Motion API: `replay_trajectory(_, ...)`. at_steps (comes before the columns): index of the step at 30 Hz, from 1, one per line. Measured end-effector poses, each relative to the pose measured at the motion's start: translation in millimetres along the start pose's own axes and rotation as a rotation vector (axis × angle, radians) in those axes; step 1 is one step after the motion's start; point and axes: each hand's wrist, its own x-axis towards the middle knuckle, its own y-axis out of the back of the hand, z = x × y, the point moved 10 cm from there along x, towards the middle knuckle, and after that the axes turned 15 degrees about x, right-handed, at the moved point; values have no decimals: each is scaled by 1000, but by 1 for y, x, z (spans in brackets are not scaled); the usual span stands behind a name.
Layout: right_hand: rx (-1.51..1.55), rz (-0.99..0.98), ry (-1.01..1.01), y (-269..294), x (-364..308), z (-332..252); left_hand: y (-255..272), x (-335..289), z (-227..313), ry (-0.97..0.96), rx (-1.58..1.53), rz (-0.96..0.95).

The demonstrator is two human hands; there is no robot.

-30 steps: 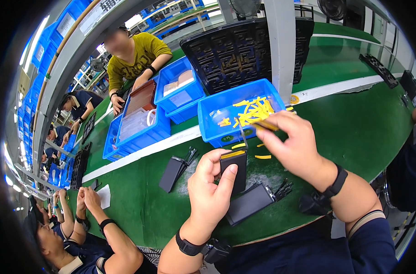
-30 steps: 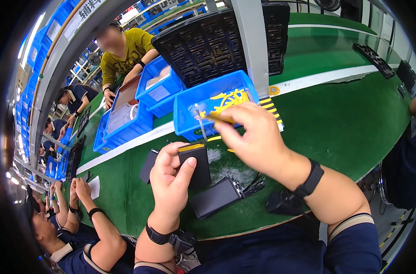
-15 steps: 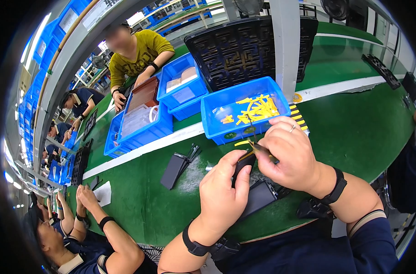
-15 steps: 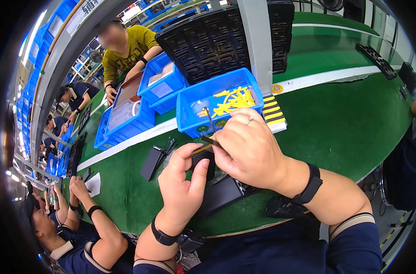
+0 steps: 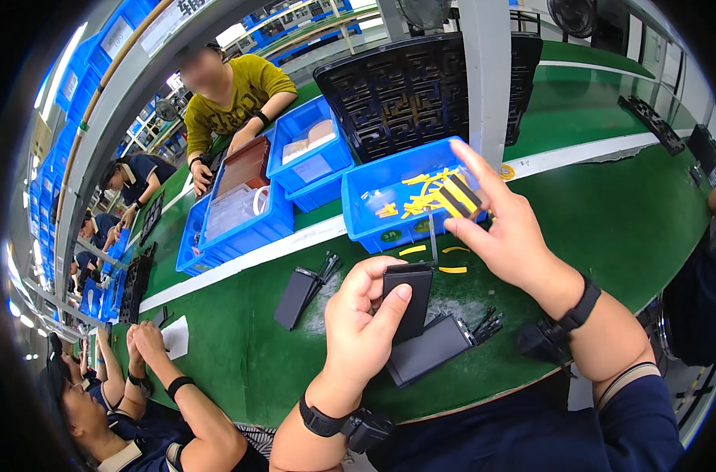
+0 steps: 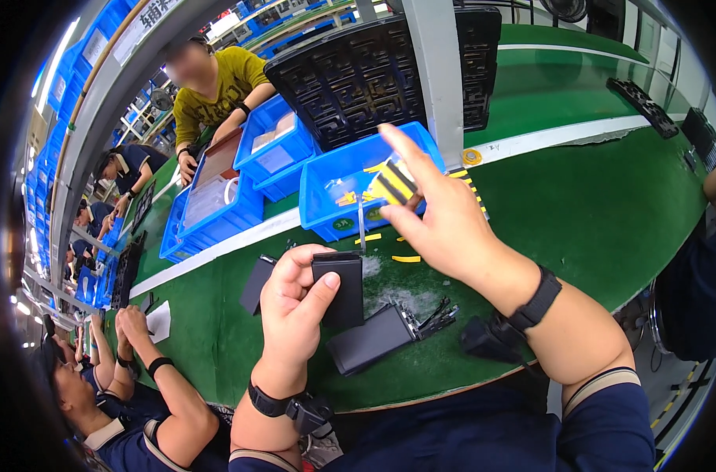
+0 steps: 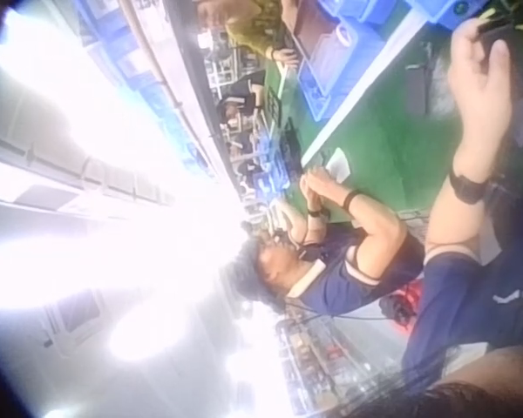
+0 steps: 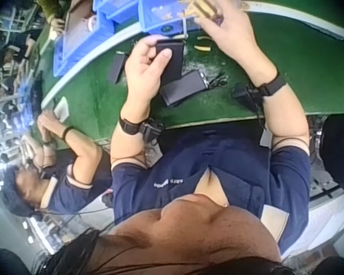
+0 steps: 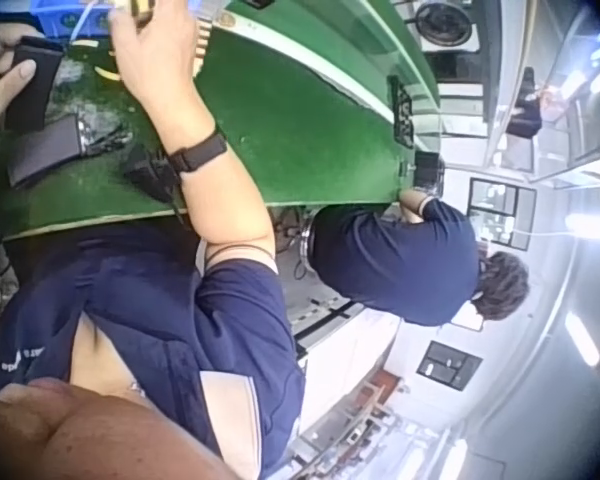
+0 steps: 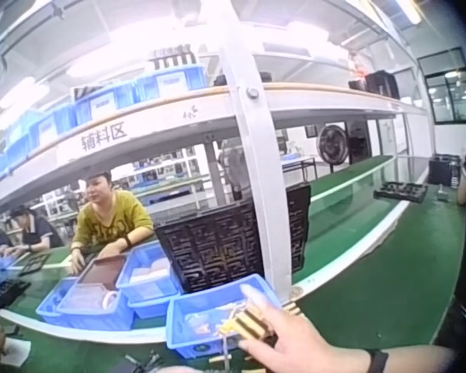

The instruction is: Apply yellow adhesive strips to small black rectangular electronic components.

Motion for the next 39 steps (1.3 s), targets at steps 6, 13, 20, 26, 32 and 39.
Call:
replay_trajectory(6, 24, -62, 124, -2, -6, -26, -3, -3, 8, -38, 115, -60)
replay_trajectory(13, 251, -26, -88, 4, -8, 0, -9, -2, 7, -87, 148, -77)
replay_trajectory(20, 455, -56, -224, -6, -11, 10, -8, -2, 3, -1, 36, -61)
replay_trajectory(26, 413, -78, -247, -9, -14, 11, -11, 0, -2, 57, -73, -87)
replay_trajectory(32, 336, -79, -214, -9, -14, 3, -13, -1, -4, 78, -113, -93)
replay_trajectory(39, 229, -88, -120, -10, -13, -4, -13, -3, -3, 83, -125, -88)
